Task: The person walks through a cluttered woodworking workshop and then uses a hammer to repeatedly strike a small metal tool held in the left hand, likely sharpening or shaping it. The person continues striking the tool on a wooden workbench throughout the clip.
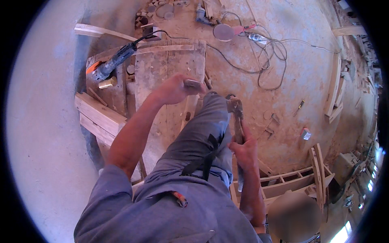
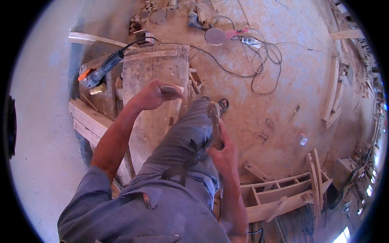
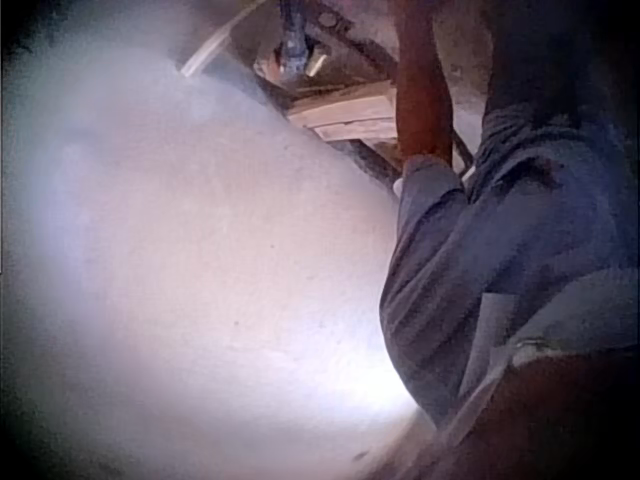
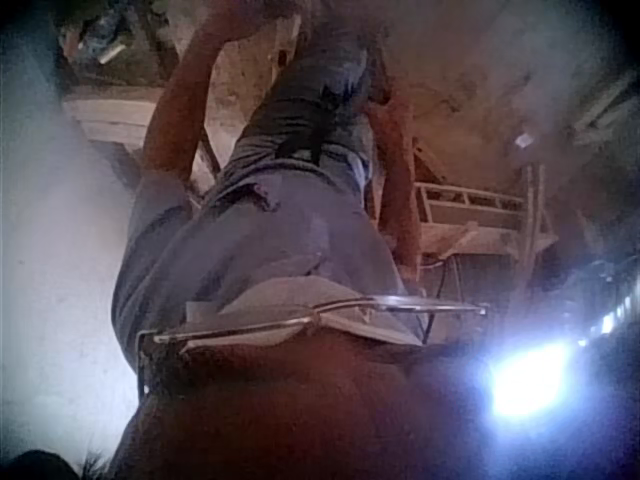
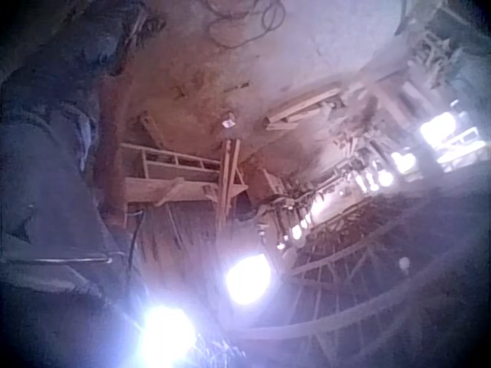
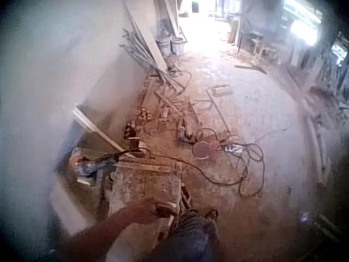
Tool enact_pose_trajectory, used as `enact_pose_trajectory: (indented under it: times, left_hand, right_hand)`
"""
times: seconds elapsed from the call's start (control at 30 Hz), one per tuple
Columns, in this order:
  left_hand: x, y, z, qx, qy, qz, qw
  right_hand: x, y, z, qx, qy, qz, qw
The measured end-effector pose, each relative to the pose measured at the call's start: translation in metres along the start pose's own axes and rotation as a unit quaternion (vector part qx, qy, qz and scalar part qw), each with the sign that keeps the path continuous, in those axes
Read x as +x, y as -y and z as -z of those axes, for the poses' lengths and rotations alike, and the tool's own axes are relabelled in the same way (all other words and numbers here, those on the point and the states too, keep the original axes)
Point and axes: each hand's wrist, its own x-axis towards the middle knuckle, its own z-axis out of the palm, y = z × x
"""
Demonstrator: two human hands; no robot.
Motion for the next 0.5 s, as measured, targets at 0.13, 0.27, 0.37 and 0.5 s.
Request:
enact_pose_trajectory:
  times: [0.13,0.27,0.37,0.5]
  left_hand:
    - [-0.002,-0.003,0.002,0.023,0.001,-0.018,1.000]
    - [-0.002,0.007,0.001,0.018,-0.020,0.014,1.000]
    - [-0.001,0.000,0.001,0.082,0.004,0.031,0.996]
    - [-0.001,0.021,0.016,0.012,0.006,0.005,1.000]
  right_hand:
    - [0.004,-0.003,0.000,-0.008,0.008,0.050,0.999]
    - [0.003,0.004,-0.003,0.009,0.022,0.040,0.999]
    - [-0.002,0.018,-0.005,0.020,0.031,0.013,0.999]
    - [-0.006,0.026,-0.007,0.041,0.043,0.041,0.997]
